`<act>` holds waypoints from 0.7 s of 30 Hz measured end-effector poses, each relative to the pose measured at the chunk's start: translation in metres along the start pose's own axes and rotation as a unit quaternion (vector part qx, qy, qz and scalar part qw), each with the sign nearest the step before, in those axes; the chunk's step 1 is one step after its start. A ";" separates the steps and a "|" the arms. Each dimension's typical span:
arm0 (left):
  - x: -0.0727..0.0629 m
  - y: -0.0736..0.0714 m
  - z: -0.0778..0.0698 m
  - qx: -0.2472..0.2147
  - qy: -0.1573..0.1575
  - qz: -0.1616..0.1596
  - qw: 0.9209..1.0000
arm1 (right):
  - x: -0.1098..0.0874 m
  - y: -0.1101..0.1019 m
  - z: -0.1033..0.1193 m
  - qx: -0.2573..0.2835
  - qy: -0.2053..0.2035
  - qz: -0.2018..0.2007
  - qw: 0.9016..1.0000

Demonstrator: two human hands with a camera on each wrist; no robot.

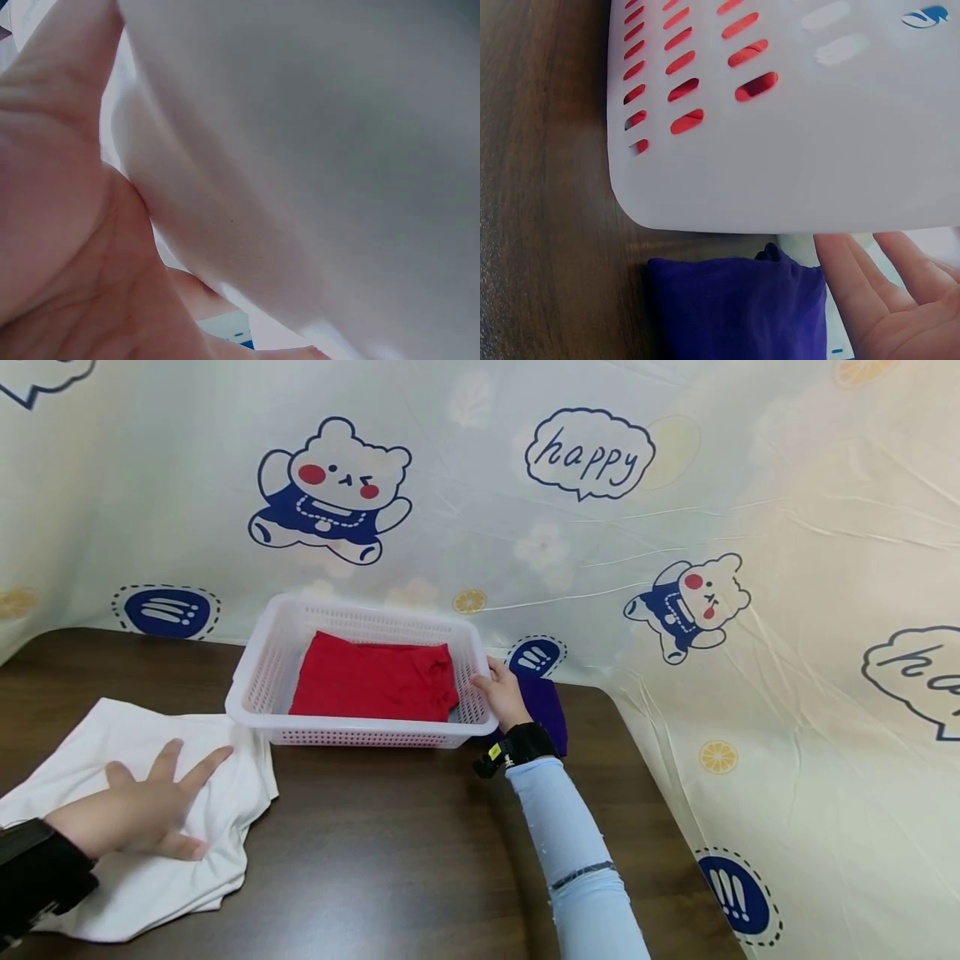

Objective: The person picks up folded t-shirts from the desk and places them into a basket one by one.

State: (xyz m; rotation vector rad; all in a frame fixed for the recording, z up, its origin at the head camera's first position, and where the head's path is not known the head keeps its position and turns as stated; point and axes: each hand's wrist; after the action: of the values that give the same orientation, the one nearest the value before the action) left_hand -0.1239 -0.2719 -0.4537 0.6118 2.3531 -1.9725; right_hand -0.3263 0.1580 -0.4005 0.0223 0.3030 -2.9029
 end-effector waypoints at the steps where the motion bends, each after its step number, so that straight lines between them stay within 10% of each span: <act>1: 0.000 0.000 -0.001 0.001 0.001 0.000 1.000 | 0.002 0.000 -0.004 -0.002 -0.001 -0.004 1.000; 21: -0.009 0.013 -0.018 -0.027 0.003 0.013 1.000 | 0.006 0.000 -0.008 -0.012 -0.009 -0.014 1.000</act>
State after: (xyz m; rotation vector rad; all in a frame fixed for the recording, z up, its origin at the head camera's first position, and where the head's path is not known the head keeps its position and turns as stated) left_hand -0.1072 -0.2562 -0.4597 0.6425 2.3817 -1.8921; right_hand -0.3318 0.1580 -0.4088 -0.0112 0.3375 -2.9261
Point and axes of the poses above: each hand's wrist, its own x-axis towards the middle knuckle, its own y-axis out of the palm, z = x × y, and after that the axes turned 3 degrees about z, right-handed
